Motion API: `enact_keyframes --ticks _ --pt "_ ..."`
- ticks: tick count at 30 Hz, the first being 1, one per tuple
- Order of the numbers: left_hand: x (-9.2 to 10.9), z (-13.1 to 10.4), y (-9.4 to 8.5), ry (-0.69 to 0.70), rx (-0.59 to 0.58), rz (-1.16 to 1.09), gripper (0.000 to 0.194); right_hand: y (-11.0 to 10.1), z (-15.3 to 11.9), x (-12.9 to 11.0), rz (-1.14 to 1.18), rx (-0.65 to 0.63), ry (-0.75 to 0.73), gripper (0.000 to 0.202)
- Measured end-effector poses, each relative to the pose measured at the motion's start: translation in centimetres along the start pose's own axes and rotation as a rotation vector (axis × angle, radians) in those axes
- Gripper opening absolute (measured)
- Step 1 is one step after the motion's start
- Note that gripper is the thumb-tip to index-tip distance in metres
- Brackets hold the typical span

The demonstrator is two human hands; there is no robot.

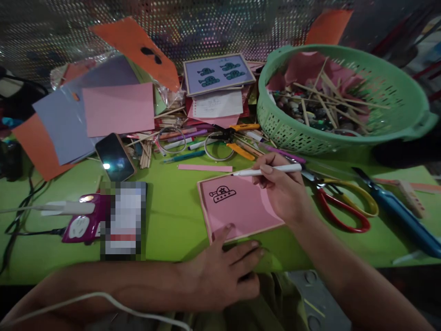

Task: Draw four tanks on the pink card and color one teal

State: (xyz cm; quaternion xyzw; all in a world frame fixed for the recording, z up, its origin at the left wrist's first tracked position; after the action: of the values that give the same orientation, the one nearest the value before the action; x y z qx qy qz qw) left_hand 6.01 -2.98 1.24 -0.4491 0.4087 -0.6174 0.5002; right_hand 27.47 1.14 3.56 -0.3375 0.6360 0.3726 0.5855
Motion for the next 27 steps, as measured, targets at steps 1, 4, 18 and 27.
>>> enact_keyframes --ticks 1,4,18,27 --pt "0.0 0.0 0.0 0.007 -0.001 -0.002 0.025 0.0 0.0 0.0 0.012 -0.008 -0.002 0.028" --pt "0.0 0.0 0.0 0.013 -0.009 -0.002 0.026 -0.1 0.0 -0.1 0.032 -0.010 -0.009 0.028" --pt "0.0 -0.2 -0.1 -0.024 -0.011 0.011 0.027 -0.7 0.5 -0.7 0.061 0.053 -0.041 0.020" --pt "0.4 -0.3 0.1 -0.083 -0.036 0.026 0.025 -1.1 0.2 -1.5 0.101 0.109 -0.101 0.012"
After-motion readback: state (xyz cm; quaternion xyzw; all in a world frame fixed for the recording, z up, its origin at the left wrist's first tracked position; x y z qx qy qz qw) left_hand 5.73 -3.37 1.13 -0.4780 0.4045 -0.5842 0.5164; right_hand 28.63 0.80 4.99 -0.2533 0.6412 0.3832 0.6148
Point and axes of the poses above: each hand's wrist, its own z-axis towards the middle knuckle, its own y-axis out of the palm, x = y × z, the point moved 1 cm from there along z, towards the middle knuckle, and after that the axes turned 4 degrees about x, right-handed, at the moved point
